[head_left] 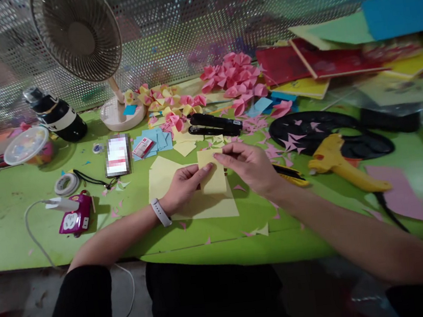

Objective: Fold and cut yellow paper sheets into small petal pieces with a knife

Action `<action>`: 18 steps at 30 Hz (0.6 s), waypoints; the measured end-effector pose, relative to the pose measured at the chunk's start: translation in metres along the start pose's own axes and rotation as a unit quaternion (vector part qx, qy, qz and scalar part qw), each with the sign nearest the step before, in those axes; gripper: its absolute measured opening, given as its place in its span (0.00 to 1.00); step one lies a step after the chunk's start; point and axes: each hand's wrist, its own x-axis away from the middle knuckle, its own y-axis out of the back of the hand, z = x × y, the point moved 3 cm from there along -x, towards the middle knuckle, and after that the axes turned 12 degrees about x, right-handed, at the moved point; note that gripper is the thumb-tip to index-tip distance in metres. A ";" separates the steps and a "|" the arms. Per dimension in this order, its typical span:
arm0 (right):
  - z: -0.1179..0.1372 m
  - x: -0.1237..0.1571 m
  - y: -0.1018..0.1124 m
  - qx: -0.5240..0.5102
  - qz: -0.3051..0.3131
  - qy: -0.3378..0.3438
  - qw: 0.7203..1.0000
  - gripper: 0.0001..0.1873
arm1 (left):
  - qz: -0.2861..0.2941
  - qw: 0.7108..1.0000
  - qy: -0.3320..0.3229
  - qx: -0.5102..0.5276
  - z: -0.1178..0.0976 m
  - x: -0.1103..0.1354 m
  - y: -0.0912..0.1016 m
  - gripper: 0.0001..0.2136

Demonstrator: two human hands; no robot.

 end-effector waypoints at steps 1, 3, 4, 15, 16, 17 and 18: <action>0.000 0.000 0.000 0.002 0.000 0.002 1.000 0.15 | -0.002 1.000 0.001 -0.001 0.001 0.000 0.001 0.25; 0.000 0.000 0.000 0.006 0.000 0.006 1.000 0.15 | -0.006 1.000 0.000 -0.002 0.002 0.000 0.002 0.25; 0.001 0.000 0.000 0.009 0.002 0.006 1.000 0.15 | -0.007 1.000 -0.001 -0.002 0.002 0.000 0.002 0.26; -0.002 -0.001 -0.003 -0.051 0.050 -0.026 0.997 0.18 | 0.008 1.000 0.005 -0.019 0.001 0.000 0.000 0.26; -0.004 -0.001 -0.003 -0.050 0.058 -0.028 0.997 0.18 | 0.017 1.000 0.003 -0.018 0.001 0.000 -0.001 0.26; -0.004 -0.001 -0.004 -0.047 0.060 -0.027 0.997 0.18 | 0.023 1.000 0.001 -0.017 0.000 0.000 -0.001 0.26; -0.005 -0.001 -0.004 -0.043 0.057 -0.025 0.997 0.17 | 0.026 0.999 0.001 -0.018 0.000 0.001 -0.002 0.25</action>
